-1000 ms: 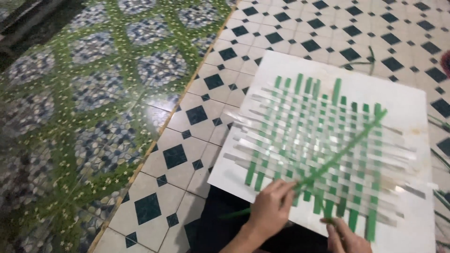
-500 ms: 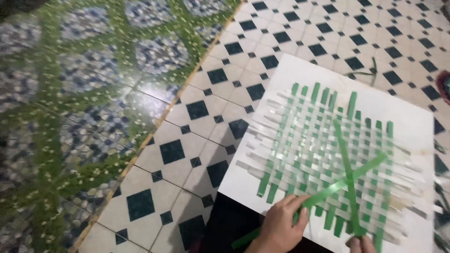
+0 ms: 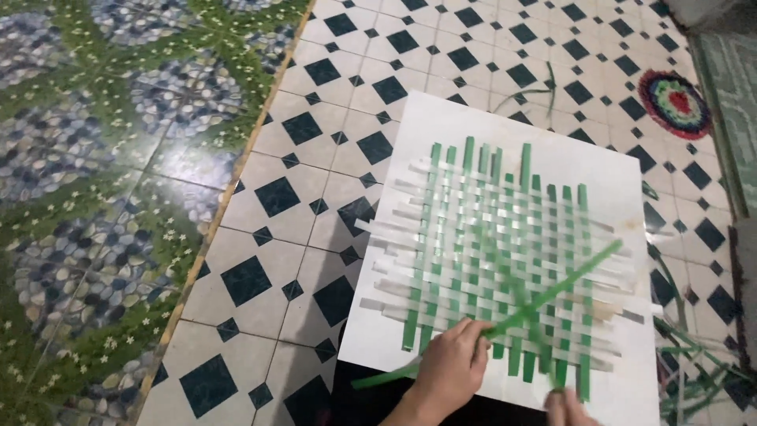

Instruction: Manual weaving of green and white plastic strips on a board to create a woven sheet.

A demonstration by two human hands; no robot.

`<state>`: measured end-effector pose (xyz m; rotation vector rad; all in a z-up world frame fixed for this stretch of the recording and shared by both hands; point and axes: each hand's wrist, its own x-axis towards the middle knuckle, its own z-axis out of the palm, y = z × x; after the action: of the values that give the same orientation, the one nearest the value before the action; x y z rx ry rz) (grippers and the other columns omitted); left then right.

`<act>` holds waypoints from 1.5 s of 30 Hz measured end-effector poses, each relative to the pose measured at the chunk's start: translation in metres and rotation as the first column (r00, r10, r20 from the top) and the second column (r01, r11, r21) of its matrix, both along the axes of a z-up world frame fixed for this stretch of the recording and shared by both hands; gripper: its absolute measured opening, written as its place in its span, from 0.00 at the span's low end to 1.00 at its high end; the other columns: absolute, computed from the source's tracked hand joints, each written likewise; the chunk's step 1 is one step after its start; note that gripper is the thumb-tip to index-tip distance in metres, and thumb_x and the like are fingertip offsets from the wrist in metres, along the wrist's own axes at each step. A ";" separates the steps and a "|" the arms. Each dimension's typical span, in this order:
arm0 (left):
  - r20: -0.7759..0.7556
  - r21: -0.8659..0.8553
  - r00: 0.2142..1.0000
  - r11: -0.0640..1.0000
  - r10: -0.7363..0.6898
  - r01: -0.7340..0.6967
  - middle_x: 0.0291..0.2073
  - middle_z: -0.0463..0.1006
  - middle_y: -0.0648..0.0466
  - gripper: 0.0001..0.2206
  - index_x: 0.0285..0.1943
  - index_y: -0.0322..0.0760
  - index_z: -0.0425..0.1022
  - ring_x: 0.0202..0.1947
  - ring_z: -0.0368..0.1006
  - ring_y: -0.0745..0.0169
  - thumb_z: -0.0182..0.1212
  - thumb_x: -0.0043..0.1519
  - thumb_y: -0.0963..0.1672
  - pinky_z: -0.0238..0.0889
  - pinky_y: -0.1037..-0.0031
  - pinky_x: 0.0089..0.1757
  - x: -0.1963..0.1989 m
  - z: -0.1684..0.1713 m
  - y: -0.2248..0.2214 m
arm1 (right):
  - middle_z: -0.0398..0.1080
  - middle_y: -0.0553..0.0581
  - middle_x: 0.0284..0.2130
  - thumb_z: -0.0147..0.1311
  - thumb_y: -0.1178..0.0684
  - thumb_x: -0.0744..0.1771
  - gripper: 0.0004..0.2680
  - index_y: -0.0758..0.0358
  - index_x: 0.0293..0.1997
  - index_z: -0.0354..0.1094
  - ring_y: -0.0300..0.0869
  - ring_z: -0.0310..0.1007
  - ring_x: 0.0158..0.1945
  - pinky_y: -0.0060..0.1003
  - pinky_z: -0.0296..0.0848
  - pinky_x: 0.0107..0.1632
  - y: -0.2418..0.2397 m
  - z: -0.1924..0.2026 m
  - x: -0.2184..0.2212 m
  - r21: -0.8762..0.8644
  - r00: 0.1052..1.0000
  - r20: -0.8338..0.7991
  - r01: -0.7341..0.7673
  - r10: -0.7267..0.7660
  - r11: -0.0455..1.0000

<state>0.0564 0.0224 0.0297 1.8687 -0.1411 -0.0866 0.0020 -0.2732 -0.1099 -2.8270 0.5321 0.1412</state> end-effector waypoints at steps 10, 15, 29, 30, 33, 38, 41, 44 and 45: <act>0.136 0.130 0.991 0.991 0.012 -0.029 0.37 0.79 0.50 0.12 0.53 0.34 0.75 0.35 0.75 0.50 0.49 0.63 0.38 0.69 0.61 0.32 -0.007 -0.005 0.002 | 0.65 0.66 0.15 0.41 0.47 0.67 0.09 0.54 0.29 0.65 0.55 0.67 0.24 0.44 0.62 0.35 0.044 0.081 -0.009 0.173 0.994 -0.013 0.107 -0.106 0.979; 0.266 0.089 0.963 0.993 0.045 -0.071 0.42 0.80 0.50 0.11 0.49 0.37 0.77 0.42 0.74 0.49 0.49 0.62 0.41 0.65 0.63 0.43 -0.023 -0.033 -0.008 | 0.71 0.64 0.35 0.36 0.31 0.64 0.17 0.24 0.58 0.62 0.57 0.77 0.41 0.52 0.71 0.39 0.059 0.056 -0.033 -0.048 0.966 -0.242 0.086 -0.095 0.995; 0.121 0.117 0.991 0.991 0.052 -0.066 0.39 0.78 0.55 0.13 0.54 0.37 0.74 0.39 0.76 0.59 0.47 0.63 0.41 0.69 0.66 0.34 -0.055 -0.020 -0.003 | 0.62 0.58 0.16 0.37 0.47 0.69 0.09 0.57 0.31 0.55 0.53 0.66 0.23 0.45 0.58 0.34 0.077 0.121 -0.049 0.252 1.000 -0.016 -0.014 0.019 0.968; 0.111 0.130 0.991 0.988 0.068 -0.083 0.39 0.78 0.55 0.13 0.54 0.37 0.74 0.39 0.76 0.59 0.47 0.63 0.41 0.69 0.66 0.34 -0.055 -0.024 -0.003 | 0.62 0.58 0.16 0.37 0.47 0.69 0.09 0.57 0.31 0.55 0.53 0.66 0.23 0.45 0.58 0.34 0.081 0.119 -0.052 0.264 0.999 -0.026 -0.029 0.037 0.964; 0.158 0.168 0.985 0.981 0.068 -0.095 0.40 0.78 0.53 0.11 0.51 0.35 0.74 0.40 0.75 0.52 0.48 0.64 0.41 0.67 0.63 0.37 -0.057 -0.023 -0.010 | 0.61 0.53 0.16 0.37 0.46 0.70 0.09 0.55 0.35 0.61 0.44 0.65 0.19 0.35 0.60 0.30 0.075 0.109 -0.061 0.466 0.919 -0.290 -0.107 0.266 0.878; 0.105 0.028 0.994 0.999 0.030 -0.033 0.40 0.79 0.49 0.12 0.53 0.30 0.73 0.38 0.78 0.57 0.48 0.64 0.41 0.71 0.66 0.40 -0.063 -0.017 -0.023 | 0.60 0.57 0.18 0.38 0.51 0.70 0.09 0.61 0.31 0.56 0.47 0.59 0.21 0.42 0.57 0.32 0.070 0.131 -0.054 0.346 0.998 -0.063 0.016 0.007 0.938; 0.083 0.087 0.996 0.995 0.042 -0.050 0.46 0.77 0.46 0.14 0.56 0.29 0.71 0.44 0.74 0.49 0.48 0.65 0.43 0.69 0.63 0.42 -0.064 -0.023 -0.030 | 0.64 0.54 0.17 0.36 0.46 0.69 0.10 0.53 0.35 0.62 0.47 0.67 0.21 0.36 0.61 0.34 0.074 0.116 -0.064 0.376 0.927 -0.281 -0.132 0.249 0.917; 0.048 0.063 0.997 0.996 0.056 -0.059 0.42 0.76 0.49 0.12 0.53 0.34 0.71 0.29 0.73 0.52 0.47 0.64 0.42 0.65 0.63 0.33 -0.063 -0.017 -0.030 | 0.74 0.59 0.21 0.40 0.45 0.68 0.10 0.53 0.36 0.68 0.52 0.75 0.28 0.43 0.65 0.38 0.044 0.078 -0.060 0.332 0.991 -0.106 -0.040 0.080 0.943; 0.039 0.071 0.997 0.995 0.071 -0.074 0.42 0.76 0.49 0.12 0.53 0.34 0.71 0.29 0.73 0.52 0.47 0.64 0.42 0.65 0.63 0.33 -0.062 -0.017 -0.030 | 0.74 0.59 0.21 0.40 0.45 0.68 0.10 0.53 0.36 0.68 0.52 0.75 0.28 0.43 0.65 0.38 0.043 0.086 -0.053 0.339 0.989 -0.114 -0.052 0.096 0.939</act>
<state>-0.0052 -0.0081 0.0127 1.9466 -0.0964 -0.0079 -0.0513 -0.2306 -0.0243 -2.5149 0.3851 0.3930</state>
